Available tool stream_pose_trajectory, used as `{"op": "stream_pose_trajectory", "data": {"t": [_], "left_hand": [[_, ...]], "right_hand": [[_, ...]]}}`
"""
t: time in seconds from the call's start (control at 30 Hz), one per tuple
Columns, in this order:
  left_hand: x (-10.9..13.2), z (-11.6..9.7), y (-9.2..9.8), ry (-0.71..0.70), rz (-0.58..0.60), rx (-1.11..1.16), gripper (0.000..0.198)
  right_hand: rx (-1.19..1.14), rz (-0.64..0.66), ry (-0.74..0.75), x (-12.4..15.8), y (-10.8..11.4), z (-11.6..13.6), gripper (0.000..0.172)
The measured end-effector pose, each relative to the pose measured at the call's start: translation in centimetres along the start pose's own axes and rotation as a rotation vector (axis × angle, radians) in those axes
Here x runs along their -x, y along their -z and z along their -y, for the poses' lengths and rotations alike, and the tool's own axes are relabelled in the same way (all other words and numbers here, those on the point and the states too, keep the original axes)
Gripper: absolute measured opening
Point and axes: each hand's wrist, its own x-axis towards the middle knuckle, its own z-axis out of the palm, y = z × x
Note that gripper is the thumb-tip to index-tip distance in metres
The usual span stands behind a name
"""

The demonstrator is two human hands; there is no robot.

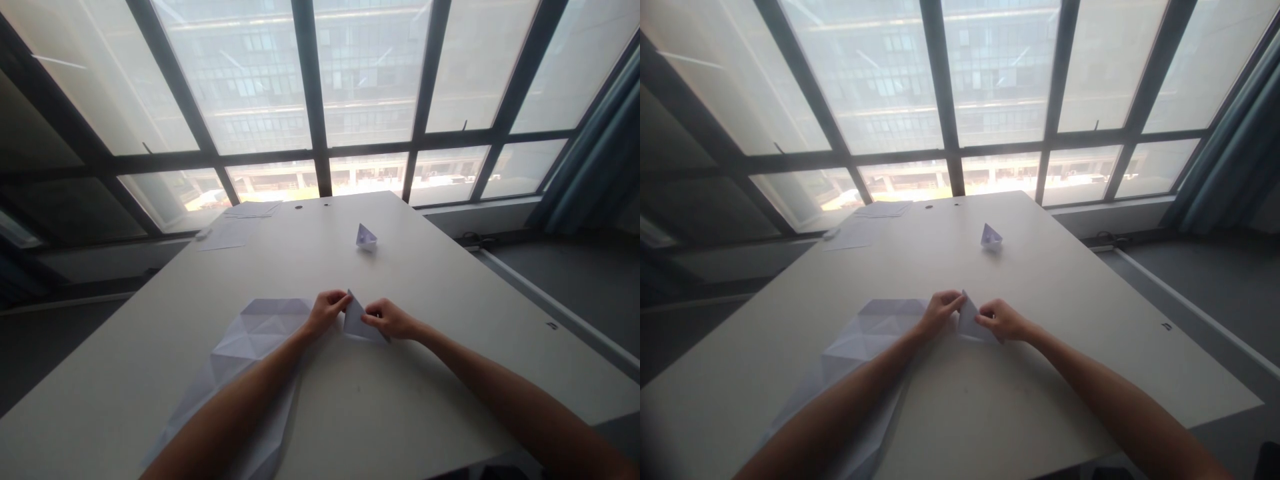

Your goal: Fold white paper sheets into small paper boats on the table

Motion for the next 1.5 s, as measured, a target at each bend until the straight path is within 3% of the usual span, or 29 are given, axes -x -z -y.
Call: {"op": "stream_pose_trajectory", "data": {"t": [0.3,0.57,0.67,0.73,0.83,0.9,1.13,1.5], "left_hand": [[0.0,0.6,-0.1,0.055,0.039,-0.082,0.045],[-0.3,0.6,0.0,0.062,0.081,-0.047,0.042],[-0.5,0.8,-0.2,0.076,-0.031,0.024,0.047],[-0.6,0.8,-0.4,0.072,-0.087,0.071,0.047],[-0.6,0.6,-0.5,0.067,-0.035,0.100,0.050],[-0.6,0.4,-0.4,0.058,0.043,0.086,0.049],[-0.4,0.2,-0.1,0.031,0.014,0.013,0.042],[-0.3,0.4,0.2,0.014,0.069,0.031,0.047]], "right_hand": [[-0.098,0.083,-0.021,0.1,-0.8,0.7,0.035],[-0.109,0.193,-0.032,0.5,0.0,1.1,0.035],[-0.155,0.121,-0.064,0.3,-0.1,0.6,0.034],[-0.208,-0.030,-0.091,-0.1,0.0,0.0,0.033],[-0.296,-0.275,-0.107,-0.5,0.4,-0.9,0.032],[-0.322,-0.342,-0.095,-0.6,0.7,-1.2,0.031],[-0.347,-0.268,-0.066,-0.6,0.3,-0.9,0.028],[-0.392,-0.230,-0.050,-0.8,0.0,-1.7,0.029]]}}
